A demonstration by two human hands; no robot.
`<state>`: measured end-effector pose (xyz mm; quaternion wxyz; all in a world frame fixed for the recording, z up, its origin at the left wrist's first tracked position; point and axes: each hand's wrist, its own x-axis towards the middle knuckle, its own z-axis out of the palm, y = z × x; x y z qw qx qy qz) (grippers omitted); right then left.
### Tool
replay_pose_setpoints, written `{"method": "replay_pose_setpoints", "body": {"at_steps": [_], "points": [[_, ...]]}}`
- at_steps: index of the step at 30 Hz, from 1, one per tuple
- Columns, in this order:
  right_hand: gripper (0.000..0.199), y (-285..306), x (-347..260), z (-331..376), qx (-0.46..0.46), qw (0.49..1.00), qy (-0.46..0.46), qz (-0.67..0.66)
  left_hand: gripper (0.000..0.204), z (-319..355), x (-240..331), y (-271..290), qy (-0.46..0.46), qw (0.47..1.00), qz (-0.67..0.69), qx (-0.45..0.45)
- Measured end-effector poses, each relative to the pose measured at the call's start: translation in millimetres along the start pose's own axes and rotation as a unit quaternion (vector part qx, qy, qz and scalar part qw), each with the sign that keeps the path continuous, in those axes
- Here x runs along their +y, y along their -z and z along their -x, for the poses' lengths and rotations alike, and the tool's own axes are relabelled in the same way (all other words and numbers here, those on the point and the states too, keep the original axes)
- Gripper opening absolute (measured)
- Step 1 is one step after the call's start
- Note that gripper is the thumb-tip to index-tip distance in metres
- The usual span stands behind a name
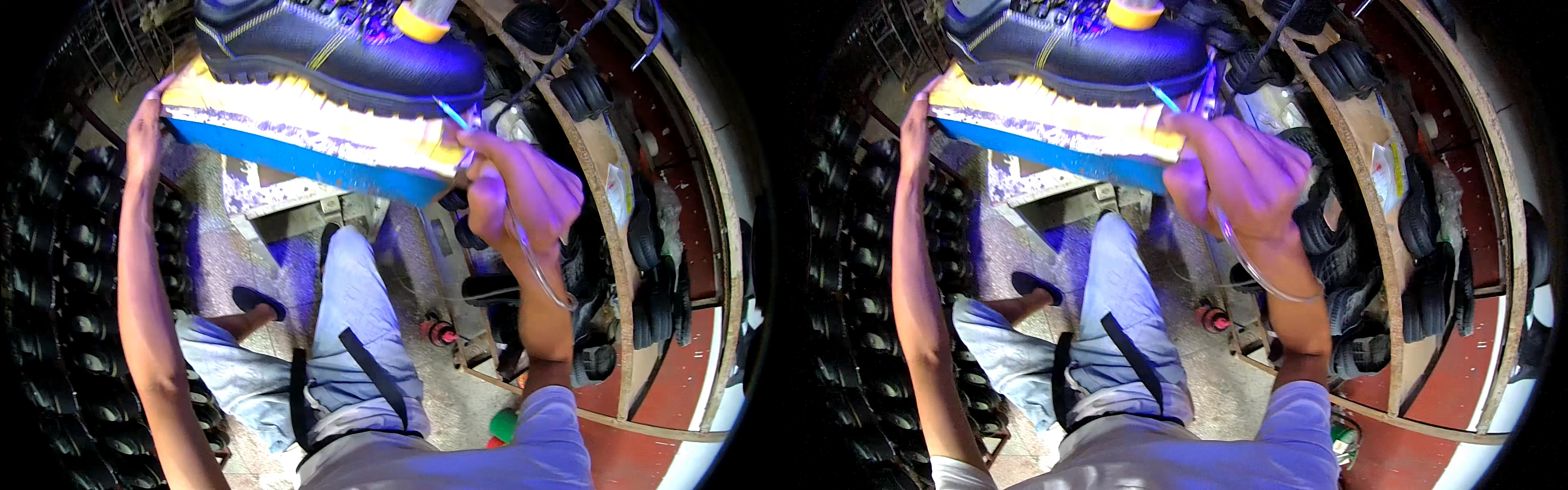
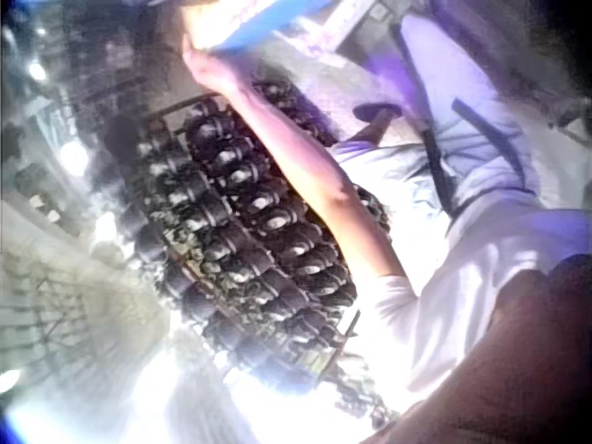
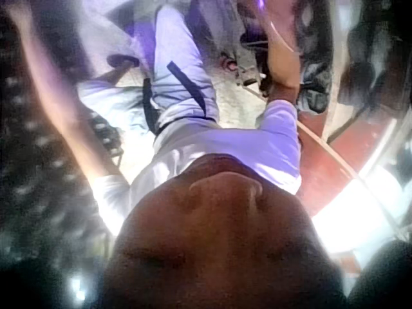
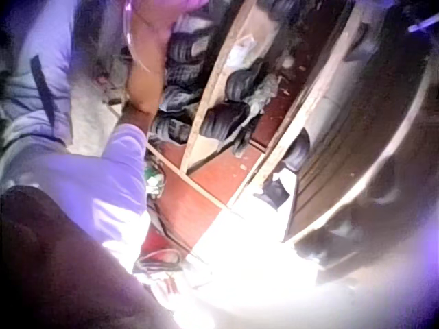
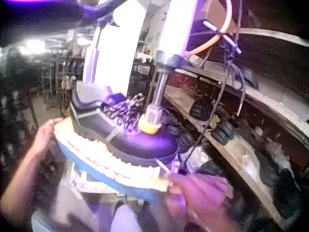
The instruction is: The person picks up a shoe and its sole, places the shoe onto a press machine to bond the sole to the upper, and uses a handheld tool to apply heat or adhesive along the edge of the shoe.
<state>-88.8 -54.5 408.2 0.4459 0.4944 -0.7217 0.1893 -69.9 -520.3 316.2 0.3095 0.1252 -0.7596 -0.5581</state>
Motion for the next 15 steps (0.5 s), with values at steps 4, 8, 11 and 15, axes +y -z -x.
{"method": "replay_pose_setpoints", "body": {"at_steps": [4,8,11,15], "points": [[0.024,24.0,-11.0,-8.3,-0.029,0.998,-0.015,-0.057,0.057,-46.3,-28.7,1.9,-0.004,0.999,0.005,-0.046],[0.028,41.8,-26.2,-22.2,-0.053,0.997,-0.003,-0.050,0.044,-73.9,-34.1,-9.9,0.035,0.995,0.081,-0.044],[0.024,50.0,-33.9,-32.2,-0.088,0.994,-0.035,-0.058,0.036,-94.3,-46.6,-22.2,0.035,0.993,0.102,-0.043],[0.019,52.3,-33.2,-31.9,-0.080,0.991,-0.069,-0.083,0.035,-113.7,-64.3,-24.1,0.025,0.995,0.091,-0.035]]}}
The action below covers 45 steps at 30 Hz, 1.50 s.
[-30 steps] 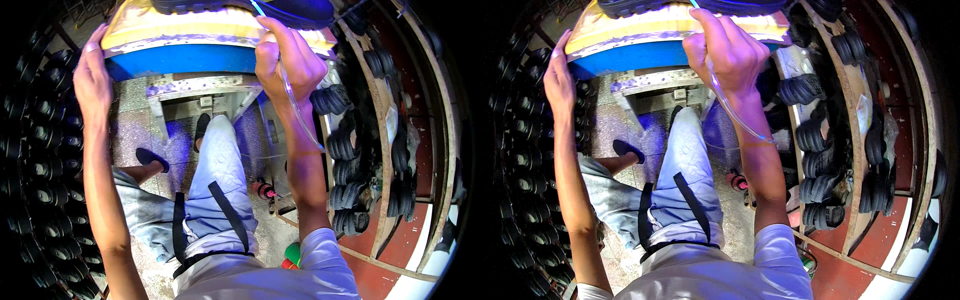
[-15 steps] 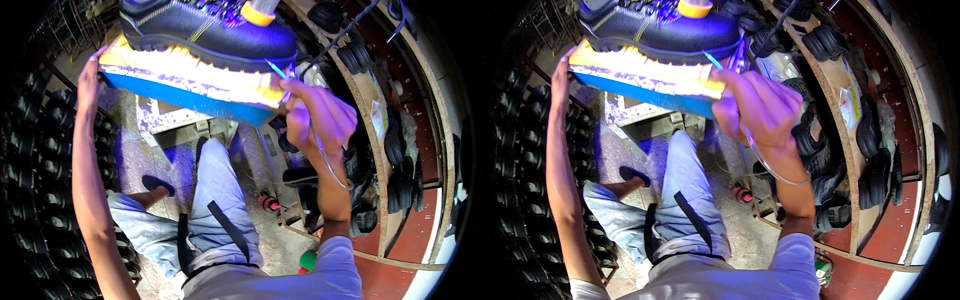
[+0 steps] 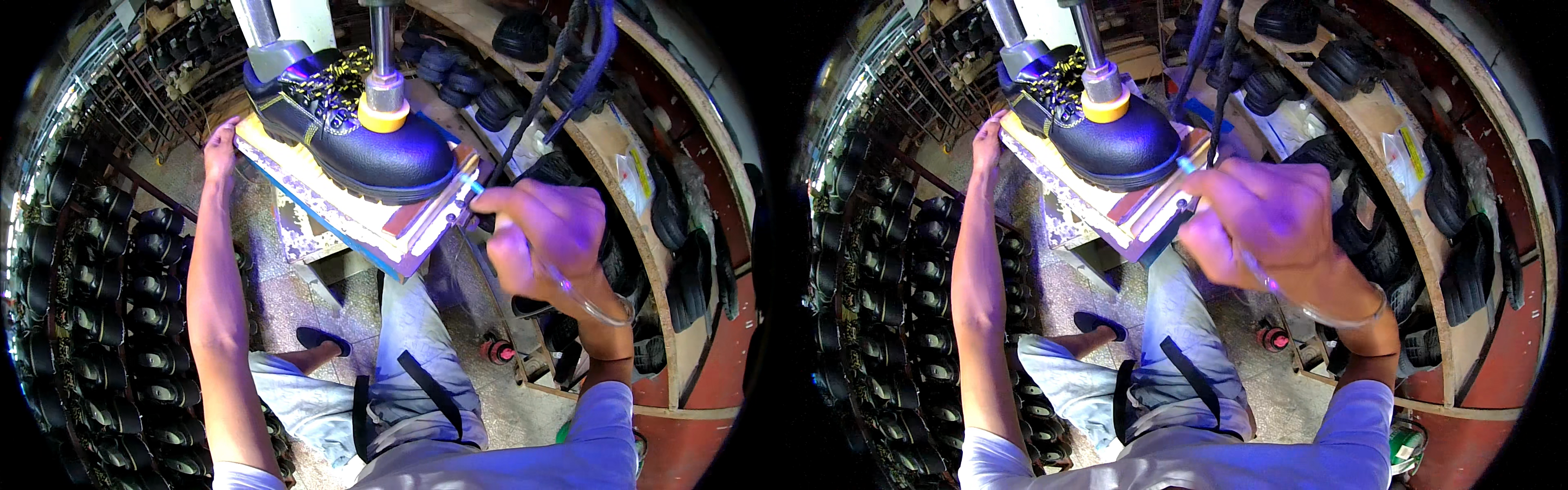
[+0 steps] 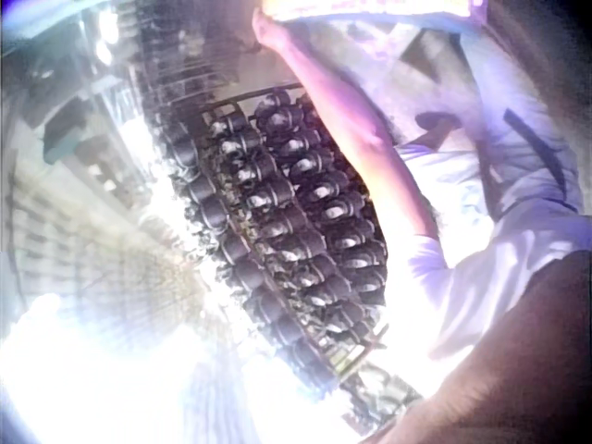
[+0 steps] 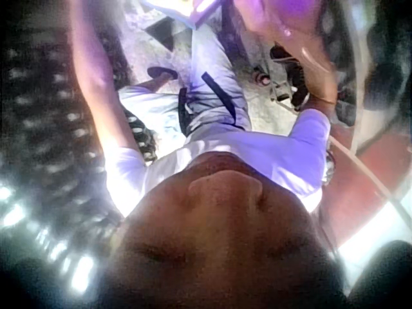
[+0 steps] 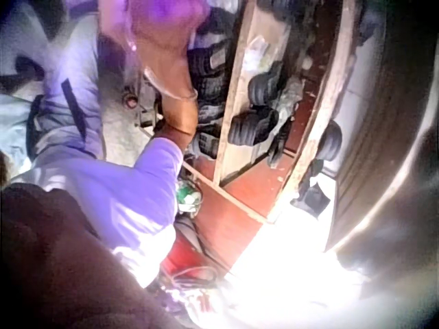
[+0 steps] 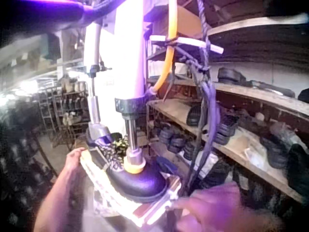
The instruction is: The person picks up a shoe and its sole, places the shoe onto a press machine to bond the sole to the upper, and uses a handheld tool to apply heat or adhesive along the edge of the shoe.
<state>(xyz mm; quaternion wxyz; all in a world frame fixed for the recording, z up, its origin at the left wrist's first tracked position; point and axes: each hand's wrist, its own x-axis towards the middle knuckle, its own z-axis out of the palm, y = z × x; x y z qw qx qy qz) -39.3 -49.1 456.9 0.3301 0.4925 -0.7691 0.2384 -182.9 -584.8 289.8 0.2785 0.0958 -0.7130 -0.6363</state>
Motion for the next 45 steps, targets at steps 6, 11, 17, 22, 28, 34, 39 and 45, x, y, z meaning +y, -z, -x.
{"method": "replay_pose_setpoints", "body": {"at_steps": [6,11,17,22,28,34,39,45], "points": [[0.016,17.0,2.2,1.3,0.036,0.993,0.005,-0.116,0.035,-9.5,-1.7,-5.4,-0.022,1.000,-0.010,0.012],[0.028,18.0,-18.7,16.5,0.066,0.954,-0.065,-0.284,0.035,52.4,25.0,-0.8,-0.087,0.991,-0.072,0.073],[0.030,-94.3,-26.3,19.0,0.076,0.865,-0.238,-0.434,0.029,228.2,74.1,-27.6,-0.154,0.949,-0.095,0.260],[0.046,-118.6,-23.9,-7.8,0.040,0.940,-0.245,-0.234,0.021,348.0,130.5,-61.8,-0.144,0.968,-0.194,0.074],[0.084,-112.4,-0.8,-24.8,-0.031,0.938,-0.311,-0.151,0.101,199.5,212.1,-88.6,-0.315,0.869,-0.381,-0.006],[0.095,-131.1,69.1,-53.7,-0.060,0.934,-0.312,-0.164,0.081,85.9,251.6,-109.7,-0.089,0.917,-0.219,-0.321],[0.093,-132.9,109.2,-59.3,-0.117,0.908,-0.257,-0.310,0.080,119.7,232.8,-115.1,-0.191,0.940,-0.253,-0.127],[0.080,-139.5,96.0,-58.2,-0.062,0.926,-0.249,-0.277,0.079,205.0,260.2,-105.5,-0.314,0.948,0.027,0.038]]}}
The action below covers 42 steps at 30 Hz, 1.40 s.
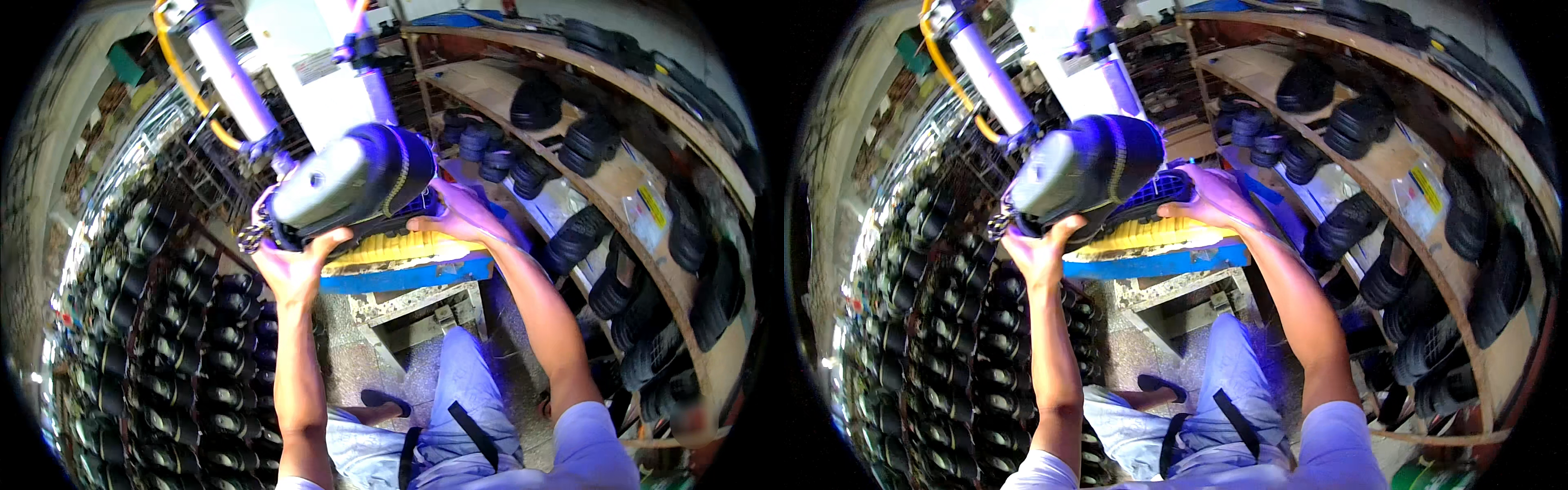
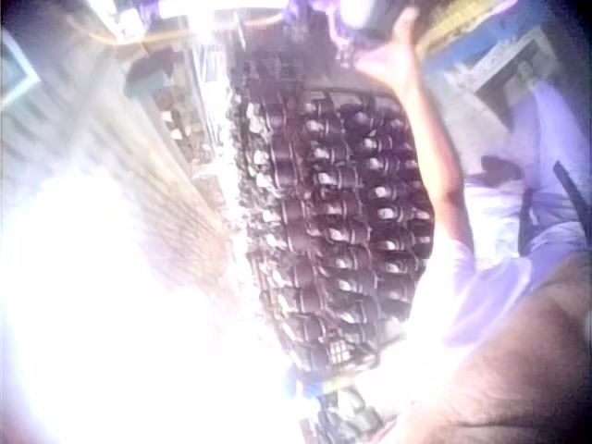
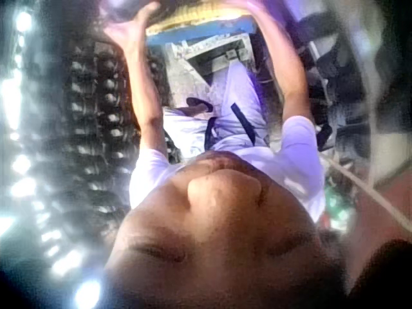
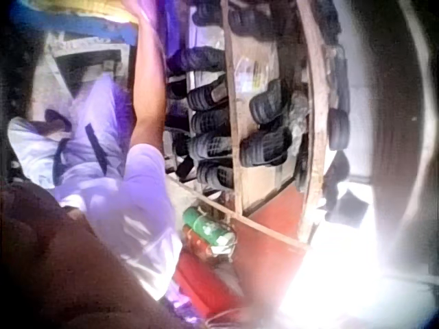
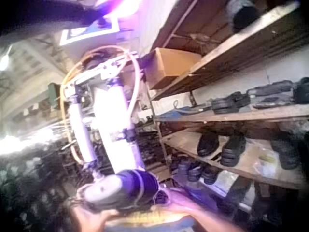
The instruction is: The person picks up a shoe and its sole, places the shoe onto a press machine to bond the sole to the upper, and uses a handheld tool to apply heat or adhesive along the edge of the shoe.
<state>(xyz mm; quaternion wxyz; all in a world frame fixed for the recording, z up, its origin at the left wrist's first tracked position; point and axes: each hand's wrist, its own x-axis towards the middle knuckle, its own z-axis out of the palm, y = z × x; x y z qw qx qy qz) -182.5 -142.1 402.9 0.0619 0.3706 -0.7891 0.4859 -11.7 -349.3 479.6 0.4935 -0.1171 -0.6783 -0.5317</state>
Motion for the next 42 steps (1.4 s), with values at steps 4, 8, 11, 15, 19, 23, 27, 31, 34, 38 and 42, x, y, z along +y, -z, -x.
{"method": "replay_pose_setpoints", "body": {"at_steps": [4,8,11,15,19,23,27,31,34,38,42], "points": [[0.080,0.3,-7.5,7.6,0.017,0.999,-0.030,0.038,0.088,37.0,-0.3,61.1,0.138,0.980,0.132,0.052],[0.081,-7.5,-15.7,13.5,0.019,0.997,-0.069,0.039,0.090,118.6,-23.1,126.6,0.203,0.951,0.219,0.082],[0.081,-20.9,-5.5,14.2,0.033,0.999,-0.028,0.024,0.091,183.5,-34.2,173.7,0.220,0.937,0.241,0.122],[0.073,-13.9,-19.9,19.6,-0.026,0.993,-0.100,-0.053,0.098,238.3,-39.2,209.7,0.243,0.928,0.265,0.101],[0.068,-16.0,-14.6,15.4,-0.021,0.996,-0.083,-0.025,0.076,267.2,-33.4,232.4,0.223,0.908,0.343,0.085],[0.067,-23.2,-11.6,11.7,-0.020,0.994,-0.104,-0.032,0.022,290.6,-7.3,247.7,0.228,0.922,0.285,0.131],[0.091,-25.2,7.5,12.1,0.065,0.968,-0.099,0.219,0.075,340.2,1.4,287.6,0.274,0.927,0.190,0.171],[0.080,-2.6,27.8,11.9,0.017,0.985,-0.089,0.144,0.098,363.2,35.8,290.3,0.353,0.903,-0.190,0.156],[0.065,4.0,28.0,10.6,-0.016,0.993,-0.105,0.059,0.083,412.0,14.3,295.2,0.370,0.840,-0.386,0.097],[0.076,7.3,22.7,5.5,-0.028,0.984,-0.156,0.080,0.084,533.1,-59.1,327.8,0.467,0.795,-0.381,0.064],[0.078,18.0,20.2,7.5,0.000,0.977,-0.182,0.113,0.078,602.2,-106.0,357.3,0.448,0.800,-0.391,-0.077]]}}
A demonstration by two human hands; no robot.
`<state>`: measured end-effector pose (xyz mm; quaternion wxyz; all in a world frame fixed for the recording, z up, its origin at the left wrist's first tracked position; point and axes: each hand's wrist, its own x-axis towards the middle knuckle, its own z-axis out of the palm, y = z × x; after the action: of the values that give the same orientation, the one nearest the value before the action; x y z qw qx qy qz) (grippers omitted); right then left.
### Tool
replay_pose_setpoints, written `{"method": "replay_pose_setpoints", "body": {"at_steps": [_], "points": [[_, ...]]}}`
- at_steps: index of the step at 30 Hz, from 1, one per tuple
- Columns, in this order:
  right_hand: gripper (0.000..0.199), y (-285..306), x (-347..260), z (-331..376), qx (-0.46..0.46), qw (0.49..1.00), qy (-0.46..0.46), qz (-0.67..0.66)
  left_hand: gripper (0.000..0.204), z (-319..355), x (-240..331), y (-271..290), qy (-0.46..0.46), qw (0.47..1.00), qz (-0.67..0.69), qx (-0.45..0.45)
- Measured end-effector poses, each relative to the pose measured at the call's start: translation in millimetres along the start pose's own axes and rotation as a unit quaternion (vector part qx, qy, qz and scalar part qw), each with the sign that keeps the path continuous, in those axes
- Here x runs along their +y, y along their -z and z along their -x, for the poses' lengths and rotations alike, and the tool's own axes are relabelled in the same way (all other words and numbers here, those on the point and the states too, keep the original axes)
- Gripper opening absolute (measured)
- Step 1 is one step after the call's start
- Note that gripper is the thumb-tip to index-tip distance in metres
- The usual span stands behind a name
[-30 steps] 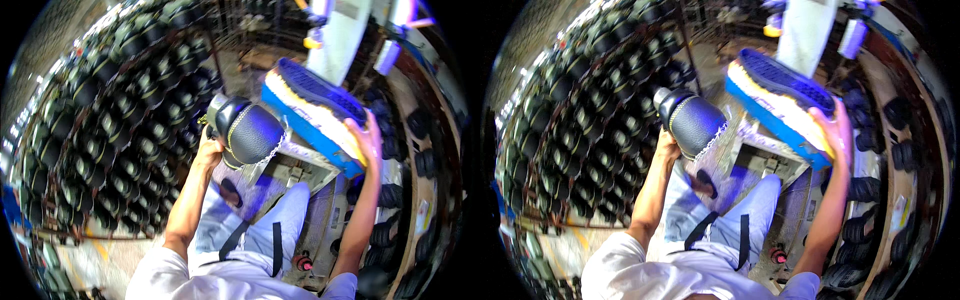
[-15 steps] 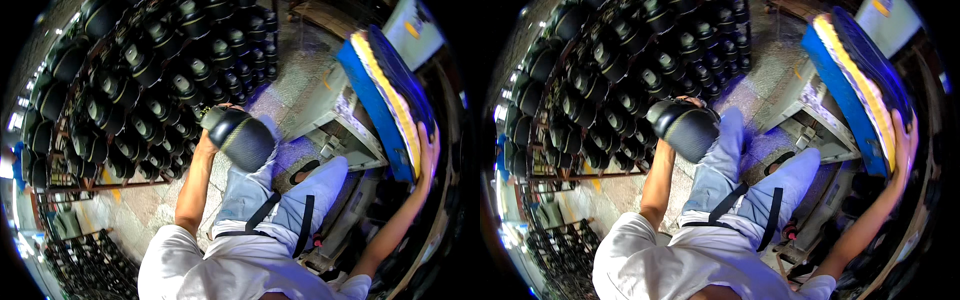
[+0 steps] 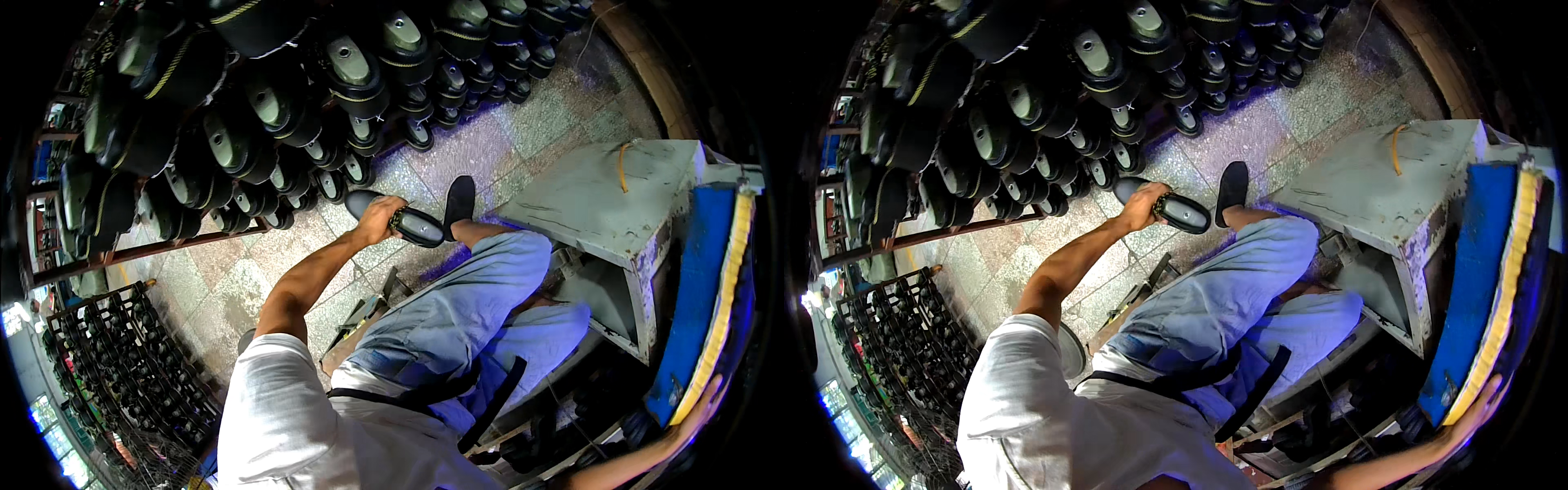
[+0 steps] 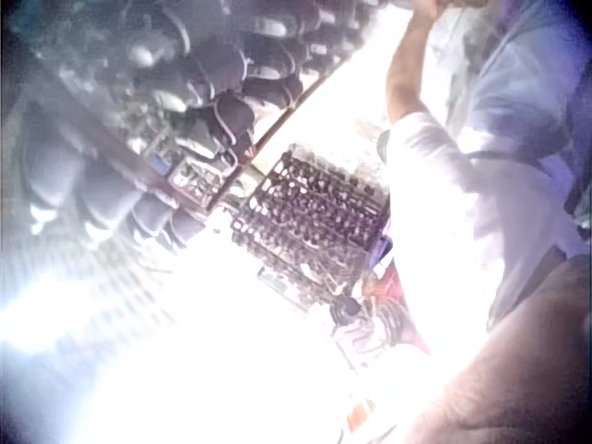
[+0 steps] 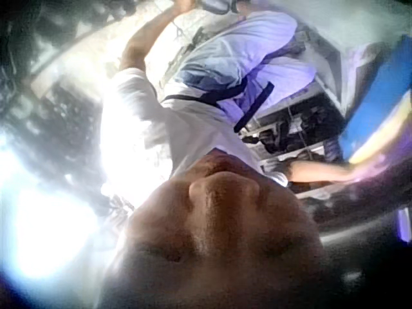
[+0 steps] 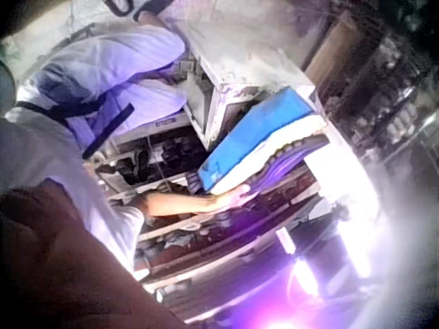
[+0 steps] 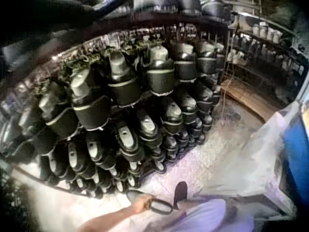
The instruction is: The person picks up a shoe and its sole, places the shoe onto a press machine to bond the sole to the upper, and uses a handheld tool to apply heat or adhesive along the edge of the shoe.
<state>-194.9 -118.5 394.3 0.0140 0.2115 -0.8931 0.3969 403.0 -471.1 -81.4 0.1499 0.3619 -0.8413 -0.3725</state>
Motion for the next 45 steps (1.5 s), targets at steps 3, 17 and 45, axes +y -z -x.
{"method": "replay_pose_setpoints", "body": {"at_steps": [3,17,45], "points": [[0.076,-4.5,-12.0,12.6,0.056,0.995,0.008,0.084,0.038,-23.0,-17.9,2.3,-0.138,0.980,-0.121,-0.074],[0.081,-73.2,-63.0,6.5,0.159,0.950,0.111,0.244,0.034,-166.7,-95.2,43.9,0.070,0.929,-0.013,0.364],[0.091,-173.1,46.1,155.2,-0.349,0.933,-0.078,0.043,0.051,-107.8,144.7,-42.0,0.364,0.694,0.599,0.167]]}}
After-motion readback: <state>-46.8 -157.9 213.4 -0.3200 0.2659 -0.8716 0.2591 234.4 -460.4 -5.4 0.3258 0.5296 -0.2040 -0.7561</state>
